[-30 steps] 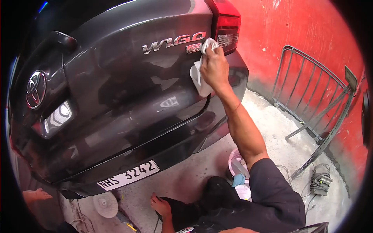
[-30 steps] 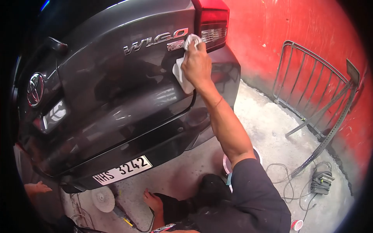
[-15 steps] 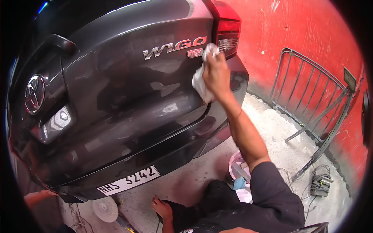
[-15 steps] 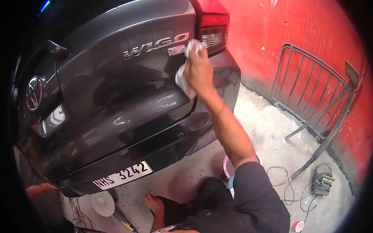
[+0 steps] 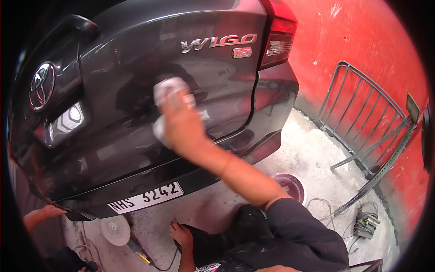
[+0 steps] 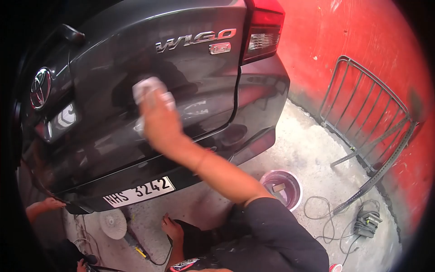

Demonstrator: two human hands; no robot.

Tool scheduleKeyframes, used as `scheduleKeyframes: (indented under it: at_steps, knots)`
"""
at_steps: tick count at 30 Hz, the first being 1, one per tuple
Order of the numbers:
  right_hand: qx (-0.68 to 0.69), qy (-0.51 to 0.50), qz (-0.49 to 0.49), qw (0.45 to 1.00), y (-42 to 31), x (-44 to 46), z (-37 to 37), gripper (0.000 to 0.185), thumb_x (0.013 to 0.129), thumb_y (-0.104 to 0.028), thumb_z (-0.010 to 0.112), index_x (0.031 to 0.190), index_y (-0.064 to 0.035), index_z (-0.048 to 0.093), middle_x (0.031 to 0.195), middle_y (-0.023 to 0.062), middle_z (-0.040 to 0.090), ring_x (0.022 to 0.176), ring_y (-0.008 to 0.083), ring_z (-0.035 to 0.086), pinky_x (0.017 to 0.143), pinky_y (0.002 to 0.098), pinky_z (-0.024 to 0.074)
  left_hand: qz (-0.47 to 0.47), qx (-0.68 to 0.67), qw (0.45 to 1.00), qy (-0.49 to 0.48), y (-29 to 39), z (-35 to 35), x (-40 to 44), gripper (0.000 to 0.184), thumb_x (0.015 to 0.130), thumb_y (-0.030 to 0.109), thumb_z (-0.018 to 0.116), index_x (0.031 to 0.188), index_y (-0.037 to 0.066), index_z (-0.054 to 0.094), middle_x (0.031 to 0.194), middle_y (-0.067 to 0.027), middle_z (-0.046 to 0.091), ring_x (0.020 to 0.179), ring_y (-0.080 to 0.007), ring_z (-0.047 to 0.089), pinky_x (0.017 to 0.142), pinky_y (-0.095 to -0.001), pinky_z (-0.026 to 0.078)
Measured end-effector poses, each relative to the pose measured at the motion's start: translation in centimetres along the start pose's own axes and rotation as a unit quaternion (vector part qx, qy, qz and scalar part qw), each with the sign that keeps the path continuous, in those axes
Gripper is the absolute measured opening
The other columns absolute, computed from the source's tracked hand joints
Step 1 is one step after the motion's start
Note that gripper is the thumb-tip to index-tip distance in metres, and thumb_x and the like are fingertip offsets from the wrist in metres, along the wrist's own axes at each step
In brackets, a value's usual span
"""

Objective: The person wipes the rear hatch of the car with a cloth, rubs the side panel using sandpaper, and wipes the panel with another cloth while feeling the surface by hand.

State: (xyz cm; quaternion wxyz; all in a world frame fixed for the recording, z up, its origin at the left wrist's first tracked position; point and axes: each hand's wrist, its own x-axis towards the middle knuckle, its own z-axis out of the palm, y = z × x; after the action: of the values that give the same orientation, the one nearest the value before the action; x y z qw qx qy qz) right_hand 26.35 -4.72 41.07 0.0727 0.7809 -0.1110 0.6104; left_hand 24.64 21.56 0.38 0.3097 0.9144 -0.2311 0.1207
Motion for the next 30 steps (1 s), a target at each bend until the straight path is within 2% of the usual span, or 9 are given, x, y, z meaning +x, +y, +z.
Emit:
scheduleKeyframes:
  at_steps: [2,6,8,10,17,21,26,29,30]
  knots:
    - [0.132,-0.134,-0.005,0.982,-3.2,-0.8,0.1,0.056,0.073,-0.003,0.059,0.130,-0.0021,0.056,0.108,0.0157,0.056,0.099,0.0317,0.062,0.072,0.0401,0.0562,-0.006,0.012,1.000,0.001,-0.9,0.5,0.6,0.039,0.086,0.001,0.056,0.124,0.006,0.052,0.122,-0.0201,0.055,0.111,-0.0392,0.054,0.089,-0.0501,0.042]
    - [-0.047,-0.026,-0.042,0.998,4.1,-3.2,-1.7,0.050,0.072,-0.003,0.061,0.122,-0.0078,0.062,0.104,0.0159,0.058,0.093,0.0307,0.063,0.070,0.0406,0.0563,-0.019,0.049,0.999,-0.007,-1.6,0.5,-0.1,0.037,0.087,0.003,0.056,0.124,0.007,0.053,0.122,-0.0191,0.056,0.112,-0.0376,0.053,0.091,-0.0500,0.041]
    - [-0.108,-0.022,0.198,0.974,9.3,-2.8,-4.4,0.035,0.081,-0.002,0.059,0.115,-0.0085,0.062,0.102,0.0170,0.057,0.084,0.0367,0.064,0.067,0.0454,0.0545,-0.029,0.056,0.998,-0.008,-1.5,-0.3,0.1,0.037,0.087,0.003,0.056,0.123,0.007,0.053,0.122,-0.0188,0.056,0.112,-0.0373,0.053,0.091,-0.0501,0.041]
    - [-0.069,-0.013,0.247,0.967,11.2,-2.8,-5.2,0.052,0.078,-0.004,0.061,0.129,-0.0060,0.054,0.116,0.0201,0.056,0.091,0.0376,0.064,0.065,0.0464,0.0551,-0.001,0.046,0.999,-0.012,-1.2,-1.6,-0.5,0.037,0.087,0.003,0.055,0.124,0.007,0.052,0.122,-0.0188,0.056,0.112,-0.0371,0.054,0.091,-0.0500,0.042]
    - [-0.074,-0.043,0.048,0.995,6.0,-3.5,-3.8,0.055,0.075,-0.003,0.058,0.130,-0.0083,0.057,0.107,0.0183,0.057,0.093,0.0352,0.064,0.067,0.0440,0.0555,-0.010,0.030,0.999,-0.010,-1.6,-1.0,-0.4,0.036,0.087,0.000,0.054,0.122,0.005,0.053,0.115,-0.0207,0.057,0.105,-0.0405,0.055,0.087,-0.0499,0.043]
    - [-0.028,-0.007,0.243,0.970,9.5,-1.3,-5.2,0.045,0.079,-0.004,0.057,0.125,-0.0050,0.056,0.114,0.0205,0.057,0.090,0.0390,0.063,0.067,0.0474,0.0559,0.010,0.019,1.000,0.004,-1.7,-1.4,-0.7,0.039,0.086,0.001,0.055,0.125,0.007,0.052,0.120,-0.0201,0.056,0.108,-0.0399,0.055,0.090,-0.0502,0.042]
    - [-0.064,-0.040,0.077,0.994,7.7,-3.0,-4.5,0.047,0.079,-0.002,0.058,0.126,-0.0081,0.056,0.115,0.0211,0.056,0.092,0.0403,0.063,0.068,0.0467,0.0552,0.016,0.031,0.999,0.008,-1.3,-1.4,-0.4,0.037,0.086,-0.001,0.054,0.123,0.004,0.053,0.115,-0.0228,0.057,0.105,-0.0425,0.055,0.089,-0.0508,0.043]
    - [-0.016,0.004,0.227,0.974,11.2,-1.0,-6.1,0.020,0.085,-0.003,0.058,0.104,-0.0037,0.062,0.101,0.0214,0.056,0.079,0.0416,0.061,0.065,0.0495,0.0509,0.030,0.002,0.999,0.033,-1.3,-1.4,-0.4,0.038,0.085,0.000,0.054,0.123,0.004,0.053,0.117,-0.0224,0.056,0.107,-0.0423,0.054,0.089,-0.0512,0.043]
    - [-0.052,0.017,0.167,0.984,10.4,-1.0,-5.4,0.035,0.086,-0.003,0.056,0.121,-0.0038,0.058,0.117,0.0228,0.056,0.080,0.0419,0.064,0.062,0.0489,0.0536,0.020,0.001,1.000,0.022,-1.4,-1.4,-0.4,0.039,0.085,0.000,0.054,0.124,0.004,0.053,0.118,-0.0222,0.056,0.107,-0.0422,0.054,0.089,-0.0512,0.043]
